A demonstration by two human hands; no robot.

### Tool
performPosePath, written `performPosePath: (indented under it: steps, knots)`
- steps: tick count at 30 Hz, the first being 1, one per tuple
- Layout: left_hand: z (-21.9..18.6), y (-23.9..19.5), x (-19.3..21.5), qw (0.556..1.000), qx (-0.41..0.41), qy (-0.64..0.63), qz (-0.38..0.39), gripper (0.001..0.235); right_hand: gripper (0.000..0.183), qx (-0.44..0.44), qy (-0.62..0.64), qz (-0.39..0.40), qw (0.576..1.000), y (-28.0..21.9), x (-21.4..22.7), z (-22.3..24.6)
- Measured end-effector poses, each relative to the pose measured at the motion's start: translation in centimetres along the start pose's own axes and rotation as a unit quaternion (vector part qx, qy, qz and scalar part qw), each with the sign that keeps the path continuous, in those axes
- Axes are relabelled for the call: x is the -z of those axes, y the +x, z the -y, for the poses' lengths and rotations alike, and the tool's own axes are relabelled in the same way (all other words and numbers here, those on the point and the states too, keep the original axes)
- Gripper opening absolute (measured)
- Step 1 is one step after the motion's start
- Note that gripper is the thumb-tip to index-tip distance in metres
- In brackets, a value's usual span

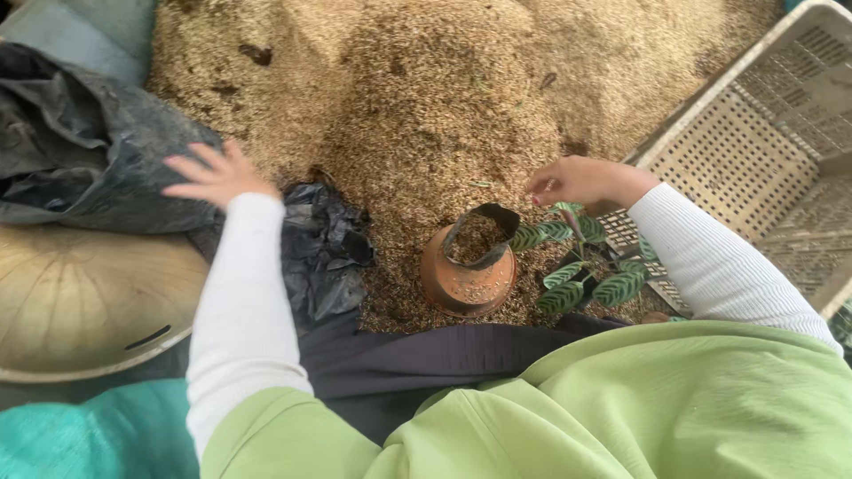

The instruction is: The person removes a plant from a black plastic nursery bag, places it into a terracotta pot, and fills the pot with wood chips from a nearby pile. The person repeats this process with a second plant, adjusting the leaves and packing the wood chips around the base.

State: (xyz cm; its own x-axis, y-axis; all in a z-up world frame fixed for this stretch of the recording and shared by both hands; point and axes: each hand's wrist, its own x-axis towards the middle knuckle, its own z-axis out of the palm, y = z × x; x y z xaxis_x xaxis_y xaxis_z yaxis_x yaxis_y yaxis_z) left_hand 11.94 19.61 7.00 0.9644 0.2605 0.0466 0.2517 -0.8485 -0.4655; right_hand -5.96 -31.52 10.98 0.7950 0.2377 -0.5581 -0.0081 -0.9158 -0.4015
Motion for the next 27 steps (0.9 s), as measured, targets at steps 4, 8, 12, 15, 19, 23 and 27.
performPosePath:
  steps: [4,8,12,15,19,23,27]
  knots:
    - [0.5,1.4,-1.6,0.991,-0.025,0.033,0.125,0.08,0.052,-0.061,-0.053,0.031,0.996,-1.0,-2.5,-5.3]
    - [-5.0,-2.5,2.3,0.921,-0.275,-0.075,0.267,0.069,0.046,-0.087,0.006,0.011,0.996,-3.8,-2.9,-7.5]
    - [-12.9,-12.1,7.9,0.724,-0.565,-0.347,0.189,0.053,0.039,-0.1,0.001,0.036,0.994,-5.8,-2.8,-4.9]
    - [-15.8,-17.9,9.8,0.727,-0.611,-0.292,0.115,0.056,0.031,0.1,0.008,-0.1,0.99,-5.5,-4.4,-0.7]
    - [-16.4,-20.1,10.2,0.711,-0.652,-0.265,0.007,0.034,0.047,0.285,-0.145,-0.236,0.918,-2.8,-8.5,5.2]
    - [-15.3,-18.7,10.1,0.762,-0.615,-0.182,0.095,0.005,0.026,0.233,-0.295,-0.15,0.914,-2.0,-9.2,6.4]
    - [-14.2,-18.7,9.2,0.79,-0.566,-0.184,0.147,0.034,0.026,0.304,-0.297,-0.271,0.864,-3.1,-7.4,5.0]
